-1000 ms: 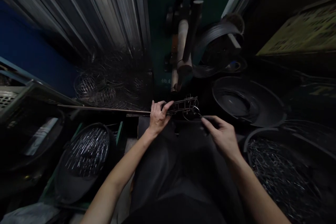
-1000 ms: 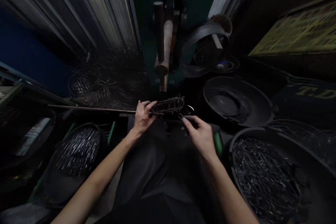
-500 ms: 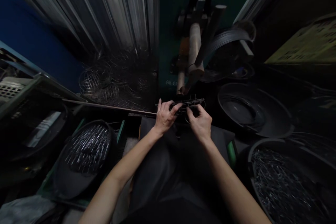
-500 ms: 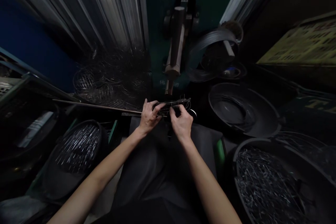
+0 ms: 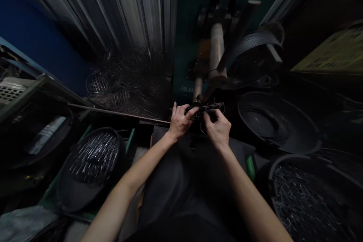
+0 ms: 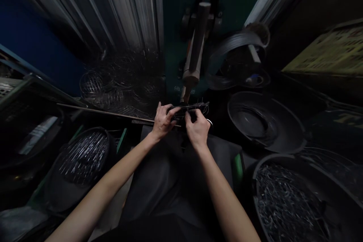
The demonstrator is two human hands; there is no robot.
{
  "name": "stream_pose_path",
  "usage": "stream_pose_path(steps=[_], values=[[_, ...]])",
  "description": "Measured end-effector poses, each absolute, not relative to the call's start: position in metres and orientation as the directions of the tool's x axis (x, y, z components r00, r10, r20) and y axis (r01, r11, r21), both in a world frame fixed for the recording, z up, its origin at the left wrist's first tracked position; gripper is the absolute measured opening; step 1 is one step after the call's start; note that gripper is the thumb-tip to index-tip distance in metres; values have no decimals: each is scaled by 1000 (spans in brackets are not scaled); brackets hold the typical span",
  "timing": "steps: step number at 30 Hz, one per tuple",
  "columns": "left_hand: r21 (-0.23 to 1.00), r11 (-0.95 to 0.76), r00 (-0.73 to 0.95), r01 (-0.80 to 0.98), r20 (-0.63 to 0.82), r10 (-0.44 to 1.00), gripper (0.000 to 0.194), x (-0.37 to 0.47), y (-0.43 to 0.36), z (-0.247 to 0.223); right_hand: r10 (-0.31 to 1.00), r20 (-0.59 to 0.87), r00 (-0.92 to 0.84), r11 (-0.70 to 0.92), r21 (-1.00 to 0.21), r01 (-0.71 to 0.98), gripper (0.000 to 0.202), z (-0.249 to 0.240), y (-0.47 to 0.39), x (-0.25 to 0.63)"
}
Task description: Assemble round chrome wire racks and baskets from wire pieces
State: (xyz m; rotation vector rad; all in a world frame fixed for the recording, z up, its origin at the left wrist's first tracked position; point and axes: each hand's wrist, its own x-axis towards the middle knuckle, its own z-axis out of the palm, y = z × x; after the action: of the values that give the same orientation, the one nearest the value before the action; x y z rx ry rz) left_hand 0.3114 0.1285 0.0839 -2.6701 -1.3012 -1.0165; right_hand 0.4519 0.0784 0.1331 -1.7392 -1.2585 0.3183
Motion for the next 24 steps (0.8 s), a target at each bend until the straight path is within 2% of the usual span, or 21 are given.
stream_pose_path(steps=[24], values=[[291, -661, 442, 692, 553, 706, 56, 313, 149, 82, 847, 333, 414, -12, -768, 641, 30, 135, 94, 455]])
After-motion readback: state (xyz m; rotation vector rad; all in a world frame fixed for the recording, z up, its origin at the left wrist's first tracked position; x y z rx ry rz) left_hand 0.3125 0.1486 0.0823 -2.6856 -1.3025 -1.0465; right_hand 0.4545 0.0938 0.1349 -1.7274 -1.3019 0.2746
